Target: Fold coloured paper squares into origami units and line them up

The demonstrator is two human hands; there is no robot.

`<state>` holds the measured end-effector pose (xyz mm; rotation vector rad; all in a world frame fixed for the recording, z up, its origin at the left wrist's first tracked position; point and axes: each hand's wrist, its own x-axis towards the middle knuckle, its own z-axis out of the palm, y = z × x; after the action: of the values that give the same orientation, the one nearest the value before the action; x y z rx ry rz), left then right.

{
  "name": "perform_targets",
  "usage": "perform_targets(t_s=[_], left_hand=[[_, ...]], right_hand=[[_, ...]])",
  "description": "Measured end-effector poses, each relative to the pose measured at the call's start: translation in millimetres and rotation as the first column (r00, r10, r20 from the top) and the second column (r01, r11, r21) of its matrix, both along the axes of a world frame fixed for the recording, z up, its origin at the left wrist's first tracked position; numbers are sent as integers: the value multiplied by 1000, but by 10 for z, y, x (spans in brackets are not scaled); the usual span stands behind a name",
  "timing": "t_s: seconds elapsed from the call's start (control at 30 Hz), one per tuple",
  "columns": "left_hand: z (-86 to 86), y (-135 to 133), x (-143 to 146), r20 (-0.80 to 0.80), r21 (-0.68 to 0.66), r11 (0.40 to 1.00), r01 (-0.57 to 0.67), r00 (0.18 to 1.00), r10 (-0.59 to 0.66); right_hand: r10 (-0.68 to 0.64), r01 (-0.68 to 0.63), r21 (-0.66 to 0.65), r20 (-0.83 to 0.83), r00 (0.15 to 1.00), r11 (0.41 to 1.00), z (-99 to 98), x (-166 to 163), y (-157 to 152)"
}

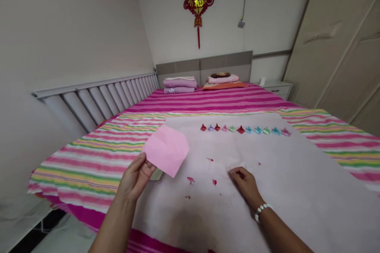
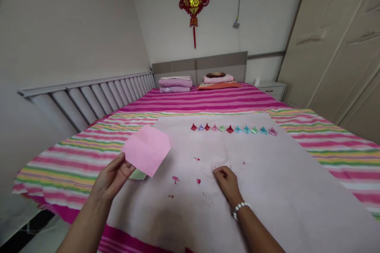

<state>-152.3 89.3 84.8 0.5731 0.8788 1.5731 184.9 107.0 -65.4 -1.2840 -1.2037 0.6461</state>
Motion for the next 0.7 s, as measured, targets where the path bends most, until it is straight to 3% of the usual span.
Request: perform_targets(t_s=[0.1,0.3,0.4,0.47,0.57,0.7], left_hand=[[-62,-118,277,-2,-11,996,87,996,-87],[-82,-339,727,-121,115,957,268,960,-254],[-75,-420,908,-129,122,913,390,918,-375],[-86,-462,1019,-127,127,874,469,882,-455],[-105,-517,1167,-166,104,821,562,823,-543],[-83,-565,1316,-252,43,797,602,779,-574]], right_hand=[[-13,13,13,-33,999,1000,185,11,-42],[-98,100,98,-27,995,990,751,-113,-440],[99,-101,143,26,995,985,960,-223,-657],[240,-241,105,22,971,965,1033,-278,-760],[430,-428,43,-103,897,903,1079,-331,-850],[586,-616,40,-360,726,787,1094,-369,-909]])
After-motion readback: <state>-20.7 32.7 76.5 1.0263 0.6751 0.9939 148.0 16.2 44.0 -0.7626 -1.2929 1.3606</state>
